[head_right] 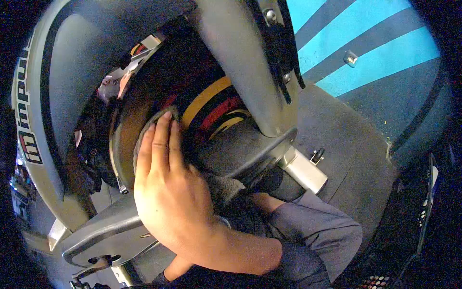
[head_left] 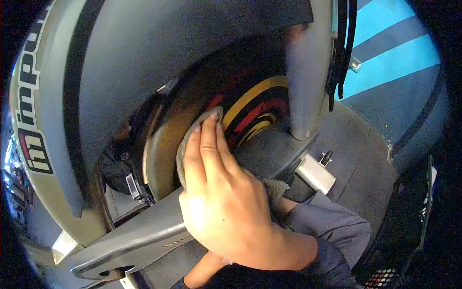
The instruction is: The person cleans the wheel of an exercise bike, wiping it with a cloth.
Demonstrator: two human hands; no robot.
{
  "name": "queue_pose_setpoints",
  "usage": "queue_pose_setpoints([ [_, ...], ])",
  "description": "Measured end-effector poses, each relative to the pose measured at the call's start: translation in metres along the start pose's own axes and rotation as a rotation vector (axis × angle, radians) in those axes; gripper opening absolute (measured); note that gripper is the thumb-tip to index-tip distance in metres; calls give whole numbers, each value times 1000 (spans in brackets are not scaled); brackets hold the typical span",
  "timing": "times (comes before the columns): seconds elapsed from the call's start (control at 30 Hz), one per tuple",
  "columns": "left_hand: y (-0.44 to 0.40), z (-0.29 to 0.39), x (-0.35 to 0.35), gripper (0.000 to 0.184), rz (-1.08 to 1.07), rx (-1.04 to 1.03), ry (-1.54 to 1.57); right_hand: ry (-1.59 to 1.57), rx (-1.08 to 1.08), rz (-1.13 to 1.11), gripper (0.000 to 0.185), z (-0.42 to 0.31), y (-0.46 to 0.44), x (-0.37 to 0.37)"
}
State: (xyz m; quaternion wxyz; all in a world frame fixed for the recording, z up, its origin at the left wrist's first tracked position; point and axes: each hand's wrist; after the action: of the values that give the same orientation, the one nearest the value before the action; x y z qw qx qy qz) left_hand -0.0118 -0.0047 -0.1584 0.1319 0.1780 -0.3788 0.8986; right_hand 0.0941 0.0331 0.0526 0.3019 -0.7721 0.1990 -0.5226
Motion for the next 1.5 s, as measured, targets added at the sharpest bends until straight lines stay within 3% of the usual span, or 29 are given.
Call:
queue_pose_setpoints([
  [0.17,-49,37,15,69,65,-175,-144,258,-68,301,51,48,-27,-20],
  [0.23,-43,32,13,69,39,-125,-69,131,-72,326,60,63,-33,-17],
  [0.37,-52,39,16,70,26,-170,-120,105,-108,375,54,74,-44,-12],
  [0.43,-50,35,15,70,36,-177,-75,66,-206,306,53,67,-43,-7],
  [0.53,-54,41,16,68,61,-196,-140,316,-63,125,57,39,-23,-3],
  [0.67,-39,27,9,65,-3,-144,-60,204,-21,4,51,-1,1,-1],
  [0.83,-43,34,14,64,1,-154,-115,146,-116,74,50,7,-8,-5],
  [0.9,-49,39,17,64,11,-167,-144,150,-126,222,54,28,-17,-12],
  [0.97,-52,40,15,67,29,-165,-147,131,-225,180,63,48,-26,-12],
  [1.07,-53,41,14,68,42,-170,-126,139,-306,213,61,78,-39,-16],
  [1.2,-49,40,16,68,31,-130,-85,162,-243,353,60,75,-37,-21],
  [1.33,-55,45,17,69,31,-186,-133,200,-232,-76,60,26,-14,4],
  [1.4,-36,31,14,62,-41,-146,-135,226,-107,-53,56,4,-3,1],
  [1.5,-28,25,10,40,-7,104,17,174,-87,-31,55,2,-3,-2],
])
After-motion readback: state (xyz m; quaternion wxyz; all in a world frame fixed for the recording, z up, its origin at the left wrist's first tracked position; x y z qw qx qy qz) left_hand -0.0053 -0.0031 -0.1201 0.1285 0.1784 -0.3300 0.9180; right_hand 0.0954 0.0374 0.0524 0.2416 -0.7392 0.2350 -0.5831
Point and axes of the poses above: each hand's wrist, its own y-axis away from the middle knuckle, its own x-axis out of the back of the hand, z = x × y
